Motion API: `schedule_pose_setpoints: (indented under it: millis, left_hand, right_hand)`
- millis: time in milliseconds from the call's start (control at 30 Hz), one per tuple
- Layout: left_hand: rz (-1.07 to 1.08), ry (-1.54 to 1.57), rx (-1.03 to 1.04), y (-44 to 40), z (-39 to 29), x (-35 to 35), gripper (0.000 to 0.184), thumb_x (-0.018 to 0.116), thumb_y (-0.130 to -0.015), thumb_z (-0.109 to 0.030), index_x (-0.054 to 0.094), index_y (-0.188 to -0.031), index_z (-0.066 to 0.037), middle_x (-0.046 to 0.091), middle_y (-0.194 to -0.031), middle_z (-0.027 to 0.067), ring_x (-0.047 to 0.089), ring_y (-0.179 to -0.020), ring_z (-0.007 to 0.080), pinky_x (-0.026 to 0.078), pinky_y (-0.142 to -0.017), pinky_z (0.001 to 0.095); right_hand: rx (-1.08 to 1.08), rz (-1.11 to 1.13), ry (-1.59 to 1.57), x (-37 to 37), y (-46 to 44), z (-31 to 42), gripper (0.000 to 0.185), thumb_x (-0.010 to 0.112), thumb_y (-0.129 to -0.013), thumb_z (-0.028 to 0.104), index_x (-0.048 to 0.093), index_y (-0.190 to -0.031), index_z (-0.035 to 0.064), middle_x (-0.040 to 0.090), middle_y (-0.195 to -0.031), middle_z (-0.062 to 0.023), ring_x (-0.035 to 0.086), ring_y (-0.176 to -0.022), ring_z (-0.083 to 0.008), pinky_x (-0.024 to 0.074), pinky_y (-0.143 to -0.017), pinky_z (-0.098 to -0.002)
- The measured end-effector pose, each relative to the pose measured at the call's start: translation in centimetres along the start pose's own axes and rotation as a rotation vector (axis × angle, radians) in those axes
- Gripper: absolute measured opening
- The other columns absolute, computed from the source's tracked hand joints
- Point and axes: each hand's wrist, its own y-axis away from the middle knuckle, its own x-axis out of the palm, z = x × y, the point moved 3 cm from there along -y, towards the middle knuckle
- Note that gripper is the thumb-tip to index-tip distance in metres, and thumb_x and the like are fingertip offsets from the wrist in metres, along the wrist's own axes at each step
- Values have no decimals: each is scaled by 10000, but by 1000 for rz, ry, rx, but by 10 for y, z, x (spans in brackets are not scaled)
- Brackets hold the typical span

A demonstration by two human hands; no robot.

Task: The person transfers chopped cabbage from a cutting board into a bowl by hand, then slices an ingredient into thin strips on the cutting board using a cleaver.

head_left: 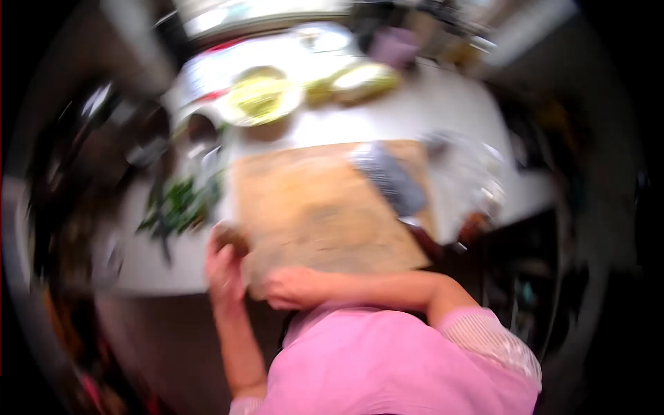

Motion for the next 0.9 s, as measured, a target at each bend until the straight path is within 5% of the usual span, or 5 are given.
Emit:
schedule_pose_setpoints:
  millis: [67,233,433,767,900]
  left_hand:
    - [-31,-439,152,-7,8,8,530,560,-807,36,409,-1313,-14,516,-1214,103,520,-1086,195,414,-952,338]
    - [89,-1340,541,-6,34,36,593,631,-720,72,436,-1271,-28,521,-1219,170,527,-1106,310,423,-944,374]
    - [541,-1444,698,3,88,80,473,572,-690,89,524,-1139,-50,525,-1204,155,500,-1131,348,412,-959,435]
    - [460,-1618,695,12,102,92,439,570,-687,65,553,-1099,-84,513,-1168,153,483,-1100,344,393,-935,431]
    - [426,-1619,612,10,102,97,475,582,-684,73,518,-1133,-69,499,-1177,163,479,-1095,343,396,-936,422]
  right_hand:
    - [126,-716,126,-57,39,-38,165,608,-805,176,590,-894,38,589,-966,-128,572,-932,-306,480,-794,-367]
    - [397,-842,266,-74,130,-47,251,642,-768,176,578,-967,37,551,-1024,-137,520,-1003,-309,424,-880,-377]
    - [1013,-915,282,-53,246,-44,496,690,-733,164,486,-1164,26,478,-1184,-175,454,-1111,-339,376,-960,-397]
    - [943,-1492,679,-133,378,-12,203,583,-771,42,593,-973,40,585,-843,-144,595,-758,-282,500,-676,-360]
    - [1492,-873,611,-155,517,-85,775,674,-728,76,278,-1386,173,380,-1336,-138,449,-1179,-322,436,-923,-398]
